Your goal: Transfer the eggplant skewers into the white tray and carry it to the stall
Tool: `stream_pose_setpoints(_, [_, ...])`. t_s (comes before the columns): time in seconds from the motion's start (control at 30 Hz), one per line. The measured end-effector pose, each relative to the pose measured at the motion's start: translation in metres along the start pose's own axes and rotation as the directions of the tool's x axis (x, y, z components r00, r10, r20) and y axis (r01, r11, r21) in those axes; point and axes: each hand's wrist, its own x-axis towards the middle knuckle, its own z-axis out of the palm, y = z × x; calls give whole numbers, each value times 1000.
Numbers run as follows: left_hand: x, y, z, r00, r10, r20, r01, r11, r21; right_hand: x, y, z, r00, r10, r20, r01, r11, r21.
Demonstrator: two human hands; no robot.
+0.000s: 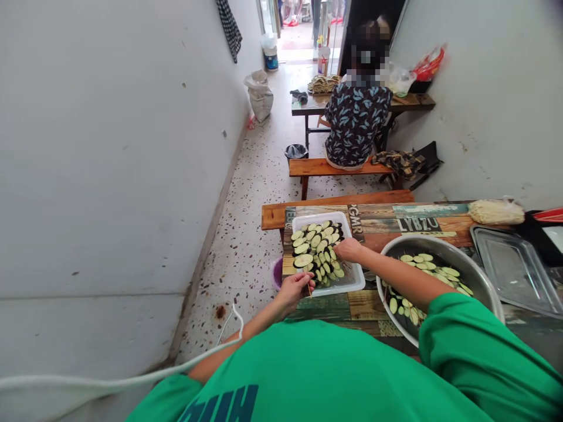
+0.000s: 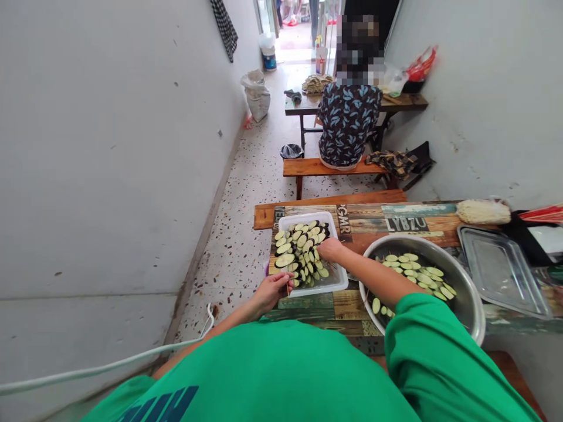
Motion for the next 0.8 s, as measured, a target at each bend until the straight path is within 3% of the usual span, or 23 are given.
stream_pose_setpoints(0.17, [10,-2,7,999,31,45,-32,999,33,-80,7,30,961,264,-80,-257,963,85])
stream_pose_setpoints(0.3, [22,-6,24,997,31,75,-37,996,85,-137,5,66,862,500,-86,-475,854,210])
stream_pose_setpoints(0.47, [34,-10,56,994,19,109,-35,988,150,-160,-11,101,718,694,-57,-626,679,383])
stream_pose_setpoints(0.57, [39,-15,77,986,54,158,-89,971,222,-174,-14,124,558,829,-50,-690,496,526])
stream_pose_setpoints(0.67, [46,-28,103,974,50,220,-121,939,321,-209,-6,155,317,948,30,-736,226,638])
stream_pose_setpoints(0.8, [57,-60,152,944,-65,323,-87,896,435,-263,20,192,64,975,214,-809,-75,583])
